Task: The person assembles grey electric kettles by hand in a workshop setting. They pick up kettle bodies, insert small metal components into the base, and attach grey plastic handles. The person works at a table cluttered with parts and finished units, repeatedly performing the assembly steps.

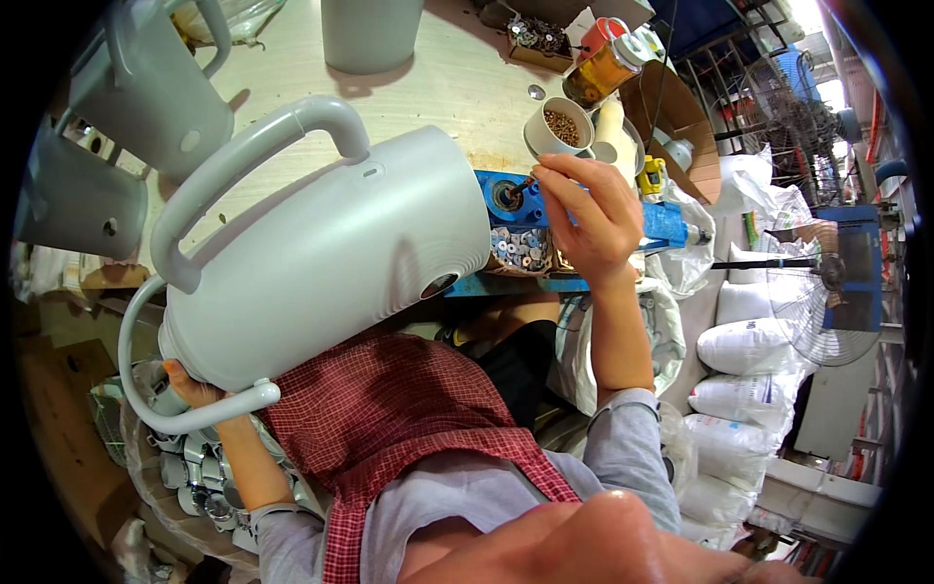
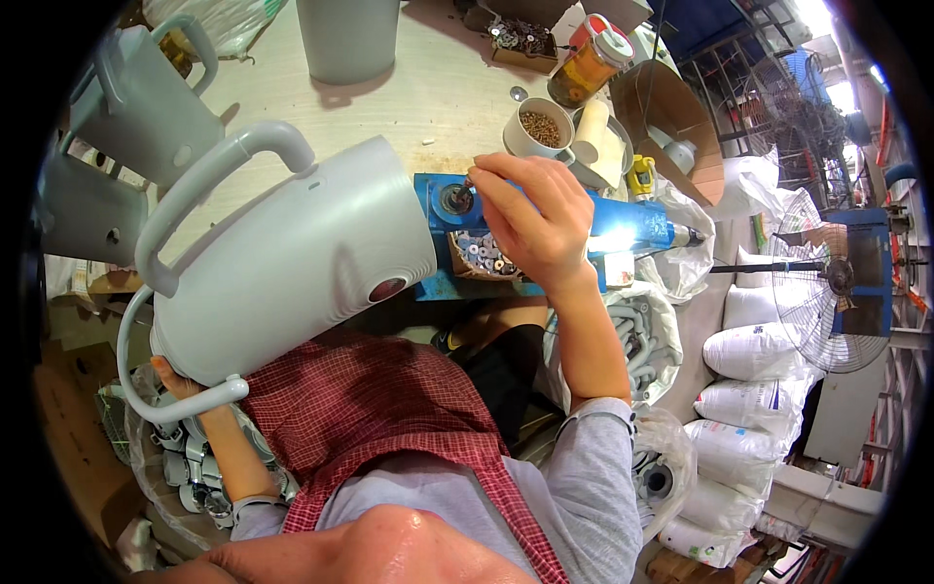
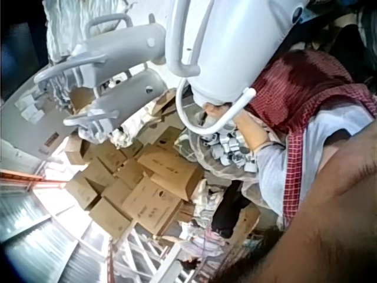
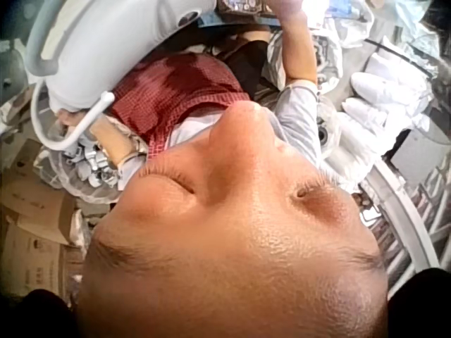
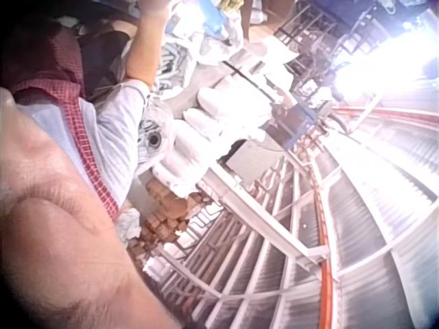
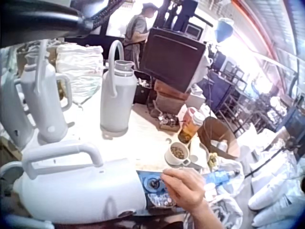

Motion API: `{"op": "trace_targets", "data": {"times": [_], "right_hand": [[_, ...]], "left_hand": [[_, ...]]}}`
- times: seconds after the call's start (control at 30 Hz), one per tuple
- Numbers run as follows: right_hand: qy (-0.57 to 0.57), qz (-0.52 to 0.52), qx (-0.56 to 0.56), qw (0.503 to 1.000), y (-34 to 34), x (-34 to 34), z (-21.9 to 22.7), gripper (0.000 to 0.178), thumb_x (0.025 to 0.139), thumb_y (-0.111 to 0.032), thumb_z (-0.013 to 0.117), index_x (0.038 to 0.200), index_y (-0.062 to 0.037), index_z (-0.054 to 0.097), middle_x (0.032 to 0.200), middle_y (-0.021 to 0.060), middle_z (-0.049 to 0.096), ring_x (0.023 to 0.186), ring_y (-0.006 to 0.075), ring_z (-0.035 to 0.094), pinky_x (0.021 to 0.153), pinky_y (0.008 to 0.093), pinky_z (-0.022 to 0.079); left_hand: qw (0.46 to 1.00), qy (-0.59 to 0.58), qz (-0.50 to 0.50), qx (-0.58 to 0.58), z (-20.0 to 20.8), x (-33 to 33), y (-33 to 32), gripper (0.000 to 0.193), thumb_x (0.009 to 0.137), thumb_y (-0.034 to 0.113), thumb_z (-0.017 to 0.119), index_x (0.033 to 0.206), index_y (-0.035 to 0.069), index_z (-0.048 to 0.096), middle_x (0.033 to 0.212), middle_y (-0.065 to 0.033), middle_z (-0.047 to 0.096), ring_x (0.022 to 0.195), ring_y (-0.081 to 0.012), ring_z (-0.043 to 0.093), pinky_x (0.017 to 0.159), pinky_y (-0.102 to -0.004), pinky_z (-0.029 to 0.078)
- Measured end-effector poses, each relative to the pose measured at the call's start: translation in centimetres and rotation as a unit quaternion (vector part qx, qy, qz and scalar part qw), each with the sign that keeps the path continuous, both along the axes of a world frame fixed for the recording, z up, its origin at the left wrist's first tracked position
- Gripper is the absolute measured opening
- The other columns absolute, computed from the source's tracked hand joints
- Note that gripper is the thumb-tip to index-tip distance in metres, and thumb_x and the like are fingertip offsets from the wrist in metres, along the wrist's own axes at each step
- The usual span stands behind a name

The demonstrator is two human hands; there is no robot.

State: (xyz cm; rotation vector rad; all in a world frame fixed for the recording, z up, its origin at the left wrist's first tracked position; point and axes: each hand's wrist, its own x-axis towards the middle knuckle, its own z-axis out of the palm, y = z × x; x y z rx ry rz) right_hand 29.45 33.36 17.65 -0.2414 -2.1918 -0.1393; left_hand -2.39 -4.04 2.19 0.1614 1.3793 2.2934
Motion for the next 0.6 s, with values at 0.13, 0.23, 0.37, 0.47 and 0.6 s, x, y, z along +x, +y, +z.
{"op": "trace_targets", "data": {"times": [0.13,0.23,0.37,0.47,0.6], "right_hand": [[-0.016,0.016,-0.041,0.999,-0.3,0.1,0.3,0.026,0.065,0.002,0.076,0.090,-0.0043,0.071,0.093,0.0069,0.069,0.078,0.0234,0.066,0.070,0.0322,0.053],[0.017,0.012,-0.164,0.986,-0.7,0.1,-0.2,0.024,0.068,0.001,0.076,0.091,-0.0027,0.071,0.094,0.0087,0.070,0.081,0.0235,0.066,0.074,0.0313,0.053],[0.061,0.002,-0.307,0.950,-1.1,0.2,-1.2,0.023,0.070,0.001,0.076,0.092,-0.0007,0.071,0.098,0.0108,0.070,0.086,0.0229,0.066,0.077,0.0292,0.052],[0.165,0.074,-0.458,0.870,-1.8,1.5,-1.4,0.026,0.078,-0.002,0.071,0.104,0.0027,0.067,0.103,0.0102,0.067,0.093,0.0197,0.064,0.085,0.0299,0.050],[0.209,0.098,-0.588,0.775,-2.8,4.8,-2.0,0.029,0.084,-0.003,0.068,0.111,0.0053,0.062,0.103,0.0077,0.065,0.095,0.0167,0.062,0.088,0.0286,0.048]], "left_hand": [[1.000,0.001,0.000,0.023,0.4,0.3,0.6,0.083,0.082,0.058,0.065,0.133,-0.005,0.047,0.125,-0.0179,0.060,0.107,-0.0276,0.063,0.087,-0.0431,0.057],[0.997,0.057,-0.042,0.027,-0.6,-1.0,0.0,0.082,0.082,0.056,0.067,0.132,-0.005,0.047,0.125,-0.0181,0.060,0.105,-0.0277,0.064,0.085,-0.0431,0.058],[0.982,-0.023,-0.097,0.159,0.0,-0.8,2.4,0.077,0.082,0.052,0.069,0.132,-0.004,0.048,0.125,-0.0177,0.060,0.110,-0.0276,0.062,0.092,-0.0442,0.055],[0.950,-0.095,-0.158,0.251,2.2,1.4,6.4,0.074,0.082,0.047,0.071,0.129,-0.006,0.050,0.123,-0.0169,0.062,0.110,-0.0261,0.062,0.094,-0.0437,0.054],[0.977,0.014,-0.125,0.174,1.6,1.9,10.1,0.073,0.081,0.048,0.073,0.126,-0.004,0.051,0.119,-0.0138,0.063,0.105,-0.0227,0.063,0.091,-0.0396,0.054]]}}
